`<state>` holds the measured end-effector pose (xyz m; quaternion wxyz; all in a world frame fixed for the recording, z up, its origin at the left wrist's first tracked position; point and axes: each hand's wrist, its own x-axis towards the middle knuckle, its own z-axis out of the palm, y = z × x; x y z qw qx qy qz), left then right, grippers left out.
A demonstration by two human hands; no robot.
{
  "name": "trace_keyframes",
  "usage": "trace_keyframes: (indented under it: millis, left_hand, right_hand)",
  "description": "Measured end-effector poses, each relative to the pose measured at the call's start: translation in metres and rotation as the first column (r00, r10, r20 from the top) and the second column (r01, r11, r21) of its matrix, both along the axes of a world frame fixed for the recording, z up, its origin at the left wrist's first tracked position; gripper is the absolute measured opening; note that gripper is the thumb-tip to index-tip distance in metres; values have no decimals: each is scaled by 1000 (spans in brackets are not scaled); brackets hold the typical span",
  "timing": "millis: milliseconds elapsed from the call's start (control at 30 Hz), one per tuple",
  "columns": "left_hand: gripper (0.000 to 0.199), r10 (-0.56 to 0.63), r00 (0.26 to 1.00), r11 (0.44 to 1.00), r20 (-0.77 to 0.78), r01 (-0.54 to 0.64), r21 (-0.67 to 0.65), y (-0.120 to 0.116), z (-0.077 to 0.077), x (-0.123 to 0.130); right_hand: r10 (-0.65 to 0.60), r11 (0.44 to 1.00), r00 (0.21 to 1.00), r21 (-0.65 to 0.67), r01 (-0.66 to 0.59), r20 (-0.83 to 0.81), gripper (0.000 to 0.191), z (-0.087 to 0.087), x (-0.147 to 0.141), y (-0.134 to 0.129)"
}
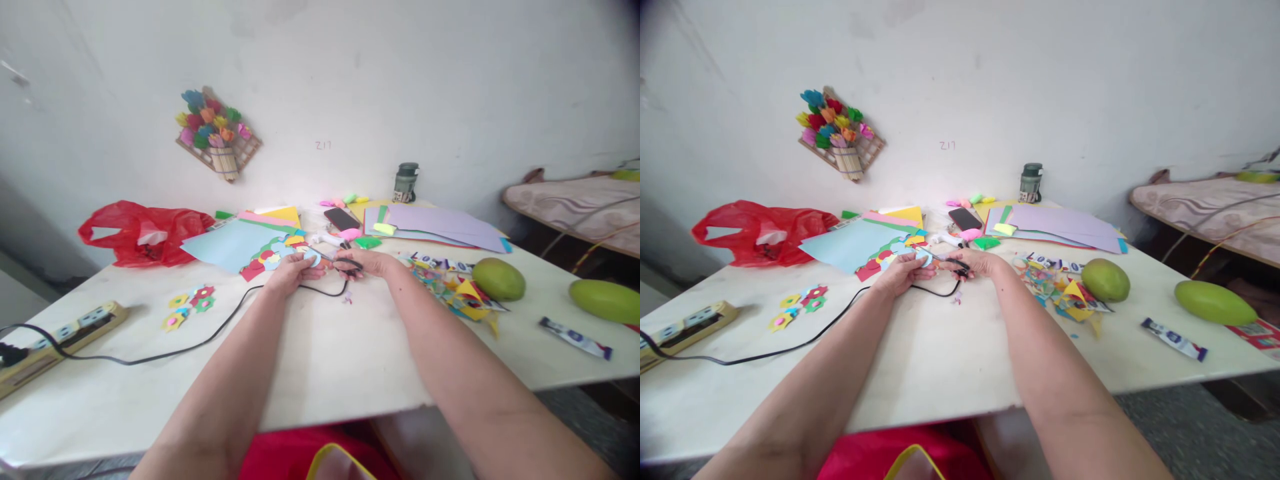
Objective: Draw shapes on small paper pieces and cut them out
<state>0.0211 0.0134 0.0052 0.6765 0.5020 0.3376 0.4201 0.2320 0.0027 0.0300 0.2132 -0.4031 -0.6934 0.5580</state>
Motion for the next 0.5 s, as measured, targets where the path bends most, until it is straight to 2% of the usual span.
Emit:
trace_keyframes:
  millis: [233,500]
  left_hand:
    - [12,-6,1000,1000,13,6,-9,-3,3,0]
    - [14,1,1000,1000,25,-1,-15,-3,2,1]
  right_hand:
    - [5,1000,1000,-21,-5,-15,16,-3,0,3]
    - [-21,1000,1000,14,21,-12,25,0,-2,-2]
